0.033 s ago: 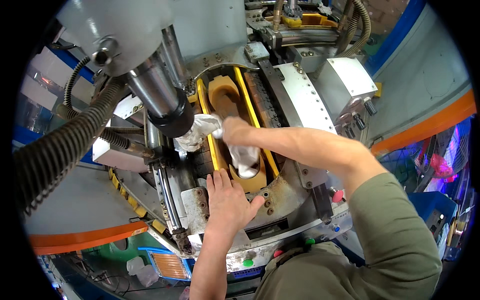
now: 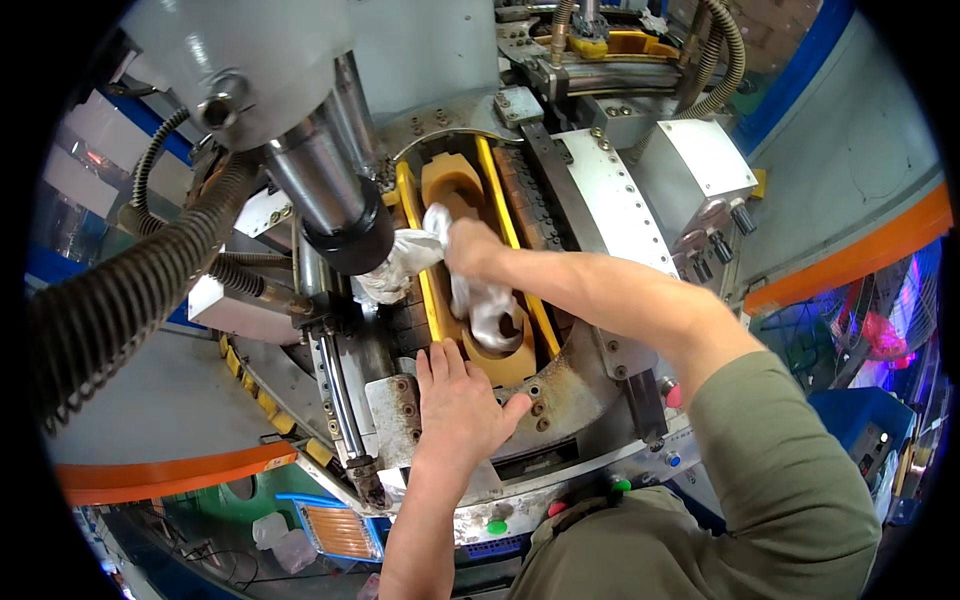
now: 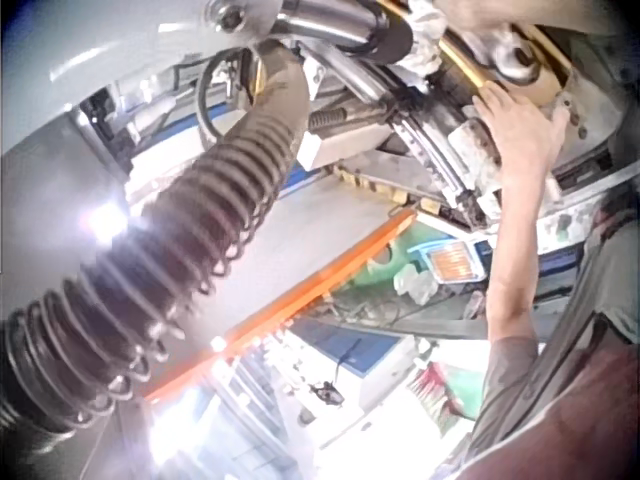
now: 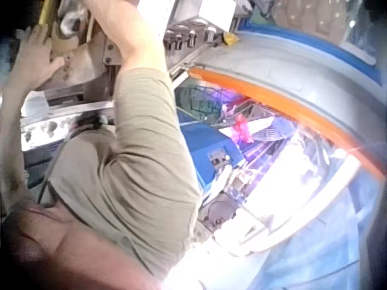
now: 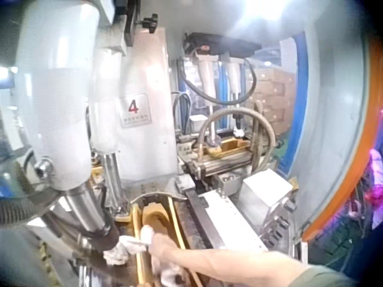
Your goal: The person repeatedly wipes the interior surfaces of a yellow mold cavity using a white cloth. They reach into the mold, wipe different sections, and occasionally adjust the cloth while continuing to clean the same area.
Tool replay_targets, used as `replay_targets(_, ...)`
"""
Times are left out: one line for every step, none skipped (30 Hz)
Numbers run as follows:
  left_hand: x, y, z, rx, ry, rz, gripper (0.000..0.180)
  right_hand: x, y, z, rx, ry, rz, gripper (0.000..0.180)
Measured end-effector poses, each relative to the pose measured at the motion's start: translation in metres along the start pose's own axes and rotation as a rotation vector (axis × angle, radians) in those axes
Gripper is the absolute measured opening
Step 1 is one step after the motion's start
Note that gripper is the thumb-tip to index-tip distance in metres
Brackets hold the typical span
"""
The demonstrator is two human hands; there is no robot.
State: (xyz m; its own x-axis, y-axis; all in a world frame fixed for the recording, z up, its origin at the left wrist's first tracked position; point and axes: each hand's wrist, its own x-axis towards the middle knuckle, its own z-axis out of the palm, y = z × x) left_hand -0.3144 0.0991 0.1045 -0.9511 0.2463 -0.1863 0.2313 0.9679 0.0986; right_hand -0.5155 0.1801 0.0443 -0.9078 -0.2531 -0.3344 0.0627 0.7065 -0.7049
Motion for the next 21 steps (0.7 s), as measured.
replay_targets(0.001, 0.002, -0.003, -0.005, -0.005, 0.011, 0.076, 0.02, 0.0, 0.001, 0.056, 0.19, 0.028, 0.024)
replay_targets(0.0, 0.002, -0.003, -0.016, -0.016, 0.014, 0.076, 0.031, -0.006, -0.004, 0.041, 0.27, 0.024, 0.023)
replay_targets(-0.001, 0.001, -0.002, -0.011, -0.011, 0.009, 0.076, 0.038, -0.01, -0.002, 0.098, 0.334, 0.053, 0.023)
replay_targets(-0.003, 0.0, -0.002, -0.01, -0.007, 0.001, 0.076, 0.043, -0.014, 0.001, 0.156, 0.399, 0.082, 0.023)
replay_targets(-0.002, 0.0, -0.002, -0.013, -0.02, 0.007, 0.078, 0.05, -0.01, 0.014, 0.201, 0.439, 0.048, 0.024)
replay_targets(-0.001, 0.003, -0.002, -0.02, -0.039, 0.026, 0.08, 0.058, -0.003, 0.025, 0.043, 0.38, -0.073, 0.025)
replay_targets(0.0, 0.004, -0.002, -0.03, -0.033, 0.033, 0.08, 0.057, 0.014, 0.038, 0.126, 0.429, -0.261, 0.025)
replay_targets(0.001, 0.005, -0.003, -0.038, -0.034, 0.032, 0.08, 0.053, 0.026, 0.045, 0.205, 0.474, -0.456, 0.025)
replay_targets(-0.001, 0.001, -0.001, -0.044, -0.049, 0.022, 0.079, 0.039, 0.019, 0.039, 0.115, 0.338, -0.341, 0.026)
replay_targets(-0.003, -0.004, 0.002, -0.052, -0.051, 0.021, 0.079, 0.032, 0.008, 0.035, 0.109, 0.332, -0.337, 0.026)
replay_targets(-0.002, -0.005, 0.002, -0.032, -0.025, 0.015, 0.079, 0.028, 0.002, 0.023, 0.135, 0.21, -0.204, 0.026)
replay_targets(-0.002, -0.005, 0.002, -0.011, 0.001, 0.01, 0.079, 0.028, -0.002, 0.014, 0.163, 0.089, -0.071, 0.026)
replay_targets(-0.005, -0.003, 0.007, -0.024, 0.003, -0.001, 0.079, 0.034, -0.001, 0.015, 0.117, 0.197, 0.064, 0.025)
replay_targets(-0.005, -0.003, 0.007, -0.009, 0.015, 0.005, 0.079, 0.04, -0.004, 0.011, 0.126, 0.211, 0.054, 0.025)
replay_targets(-0.006, -0.002, 0.006, -0.001, -0.001, 0.012, 0.079, 0.046, -0.007, 0.007, 0.252, 0.363, 0.175, 0.025)
replay_targets(-0.005, -0.002, 0.004, 0.006, -0.017, 0.018, 0.079, 0.053, -0.01, 0.004, 0.38, 0.51, 0.295, 0.025)
replay_targets(-0.004, 0.0, 0.002, 0.022, -0.046, 0.026, 0.079, 0.056, -0.009, 0.006, 0.444, 0.622, 0.272, 0.023)
replay_targets(-0.004, 0.001, 0.003, 0.028, -0.047, 0.031, 0.079, 0.061, -0.01, 0.01, 0.45, 0.626, 0.274, 0.023)
replay_targets(-0.004, 0.002, 0.007, 0.027, -0.031, 0.033, 0.08, 0.067, -0.015, 0.015, 0.494, 0.65, 0.279, 0.025)
replay_targets(-0.002, 0.0, 0.007, 0.032, -0.005, 0.038, 0.08, 0.076, -0.022, 0.017, 0.542, 0.68, 0.275, 0.028)
replay_targets(-0.002, 0.001, 0.003, 0.045, 0.012, 0.049, 0.08, 0.081, -0.023, 0.025, 0.498, 0.748, 0.227, 0.027)
